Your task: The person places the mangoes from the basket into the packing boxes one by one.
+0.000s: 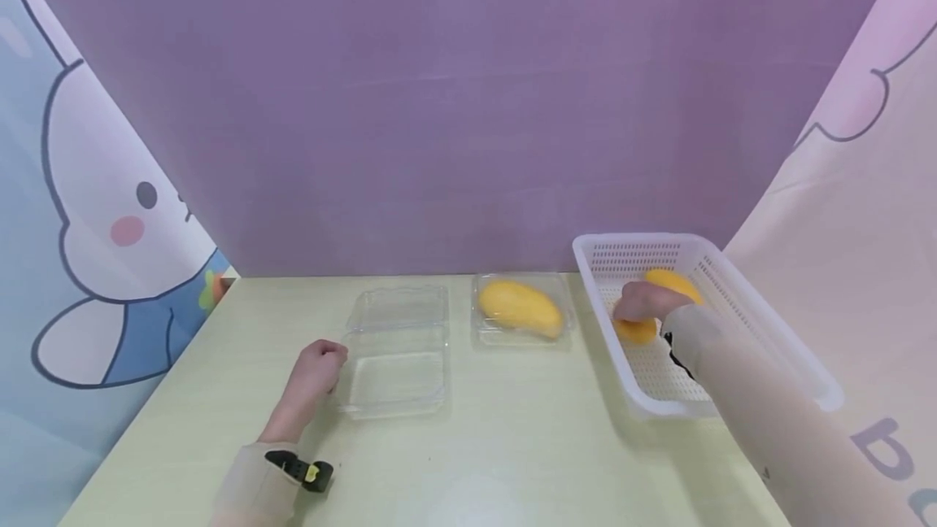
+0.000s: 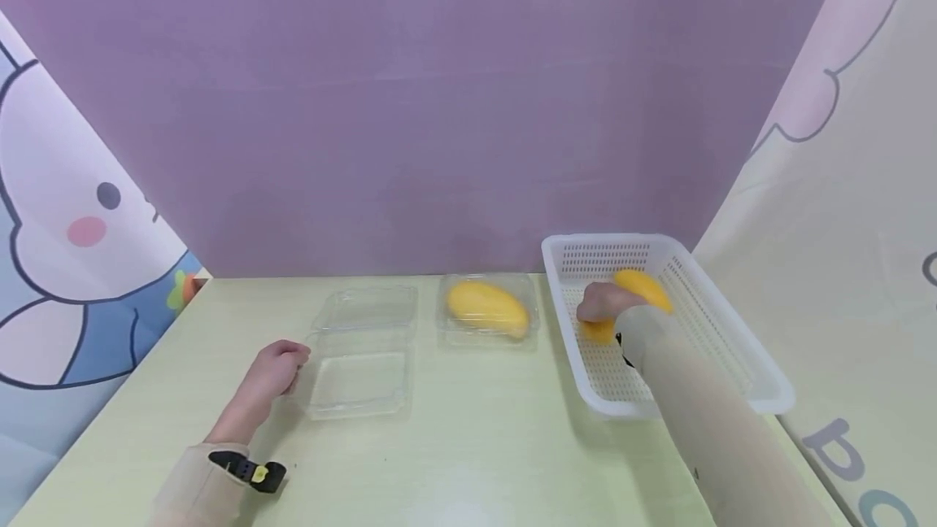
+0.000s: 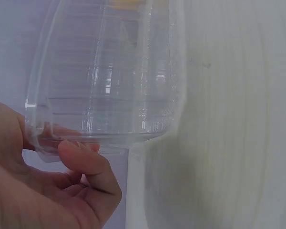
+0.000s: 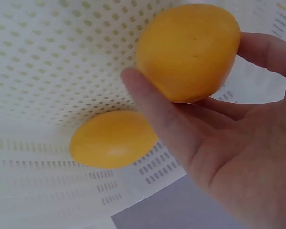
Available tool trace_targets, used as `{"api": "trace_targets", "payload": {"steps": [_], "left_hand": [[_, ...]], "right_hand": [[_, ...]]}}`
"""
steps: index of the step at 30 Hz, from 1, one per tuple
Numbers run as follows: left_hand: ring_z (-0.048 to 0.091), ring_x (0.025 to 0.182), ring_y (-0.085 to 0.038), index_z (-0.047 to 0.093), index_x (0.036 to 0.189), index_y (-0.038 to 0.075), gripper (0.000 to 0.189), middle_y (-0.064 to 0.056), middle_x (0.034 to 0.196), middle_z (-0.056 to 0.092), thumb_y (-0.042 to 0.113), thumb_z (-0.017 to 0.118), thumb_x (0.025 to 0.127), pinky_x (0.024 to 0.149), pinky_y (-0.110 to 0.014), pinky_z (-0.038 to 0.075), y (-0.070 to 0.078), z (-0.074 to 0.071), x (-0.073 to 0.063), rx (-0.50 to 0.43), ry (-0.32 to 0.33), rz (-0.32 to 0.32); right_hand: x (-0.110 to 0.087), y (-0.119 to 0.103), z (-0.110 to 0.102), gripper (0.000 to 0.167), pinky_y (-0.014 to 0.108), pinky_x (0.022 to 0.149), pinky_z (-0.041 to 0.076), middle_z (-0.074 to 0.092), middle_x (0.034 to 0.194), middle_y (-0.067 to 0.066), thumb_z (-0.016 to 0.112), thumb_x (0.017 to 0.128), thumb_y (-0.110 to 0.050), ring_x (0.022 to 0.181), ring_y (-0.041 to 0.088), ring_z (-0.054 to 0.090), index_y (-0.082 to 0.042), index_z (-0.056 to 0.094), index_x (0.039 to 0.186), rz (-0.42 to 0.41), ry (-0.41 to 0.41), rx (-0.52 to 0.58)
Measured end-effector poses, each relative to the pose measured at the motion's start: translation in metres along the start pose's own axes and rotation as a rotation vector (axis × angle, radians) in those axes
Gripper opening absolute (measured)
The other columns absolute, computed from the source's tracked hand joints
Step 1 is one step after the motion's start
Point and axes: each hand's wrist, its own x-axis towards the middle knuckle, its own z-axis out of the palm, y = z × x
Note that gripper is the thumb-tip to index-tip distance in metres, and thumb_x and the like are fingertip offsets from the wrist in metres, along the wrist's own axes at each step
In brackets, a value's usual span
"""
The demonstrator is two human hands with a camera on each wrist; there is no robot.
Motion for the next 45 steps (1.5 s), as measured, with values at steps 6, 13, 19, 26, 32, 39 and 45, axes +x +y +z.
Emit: {"api": "trace_targets", "payload": {"steps": [6,13,19,26,32,39,45], "left_hand": [[0.048,0.067,-0.02,0.051,0.126,-0.01,0.036,-0.016,0.092,0.054,0.015,0.041,0.103,0.062,-0.035,0.042,0.001,0.003,-0.002,0.004,0.007,-0.002],[0.048,0.069,-0.02,0.052,0.125,-0.01,0.035,-0.02,0.099,0.056,0.014,0.042,0.102,0.061,-0.034,0.042,0.0,0.007,-0.001,0.009,0.018,0.002],[0.049,0.071,-0.02,0.052,0.126,-0.01,0.036,-0.022,0.104,0.056,0.015,0.042,0.102,0.062,-0.034,0.042,-0.001,0.009,0.001,0.017,0.026,0.007],[0.051,0.077,-0.022,0.051,0.127,-0.01,0.038,-0.023,0.107,0.056,0.018,0.041,0.104,0.064,-0.035,0.043,0.0,0.009,0.0,0.029,0.019,0.014],[0.05,0.073,-0.021,0.052,0.125,-0.01,0.036,-0.022,0.102,0.056,0.017,0.042,0.103,0.062,-0.035,0.043,0.001,0.009,-0.001,0.012,0.022,0.016],[0.051,0.074,-0.021,0.053,0.125,-0.01,0.036,-0.024,0.11,0.058,0.016,0.043,0.102,0.063,-0.034,0.044,0.001,0.012,0.001,0.016,0.018,0.035],[0.05,0.072,-0.021,0.053,0.124,-0.01,0.036,-0.022,0.103,0.058,0.016,0.043,0.102,0.062,-0.034,0.043,0.002,0.014,0.001,0.015,0.019,0.035]], "right_hand": [[-0.004,0.011,0.002,0.02,0.038,0.07,0.048,0.054,0.092,0.011,0.068,0.084,-0.023,0.088,0.028,0.055,-0.006,0.064,0.094,0.066,0.008,-0.025],[0.0,0.028,0.009,0.03,0.039,0.071,0.046,0.048,0.095,0.012,0.075,0.08,-0.033,0.088,0.028,0.05,-0.007,0.065,0.092,0.106,0.075,-0.044],[0.004,0.034,0.008,0.045,0.038,0.068,0.048,0.049,0.099,0.014,0.073,0.082,-0.032,0.09,0.03,0.05,0.0,0.06,0.11,0.063,0.062,-0.027],[0.001,0.033,0.005,0.047,0.039,0.057,0.055,0.048,0.101,0.015,0.067,0.083,-0.027,0.086,0.029,0.053,0.0,0.052,0.118,0.034,0.013,0.041],[-0.004,0.03,0.0,0.044,0.04,0.053,0.056,0.047,0.101,0.015,0.066,0.082,-0.028,0.082,0.028,0.054,-0.003,0.054,0.116,0.002,0.022,0.037],[-0.012,0.024,-0.009,0.046,0.044,0.059,0.057,0.051,0.104,0.011,0.064,0.084,-0.03,0.087,0.027,0.055,-0.006,0.058,0.123,-0.035,0.002,0.073],[-0.013,0.022,-0.013,0.05,0.042,0.06,0.055,0.057,0.104,0.011,0.063,0.09,-0.035,0.087,0.026,0.057,-0.005,0.056,0.131,-0.074,0.025,0.11]]}}
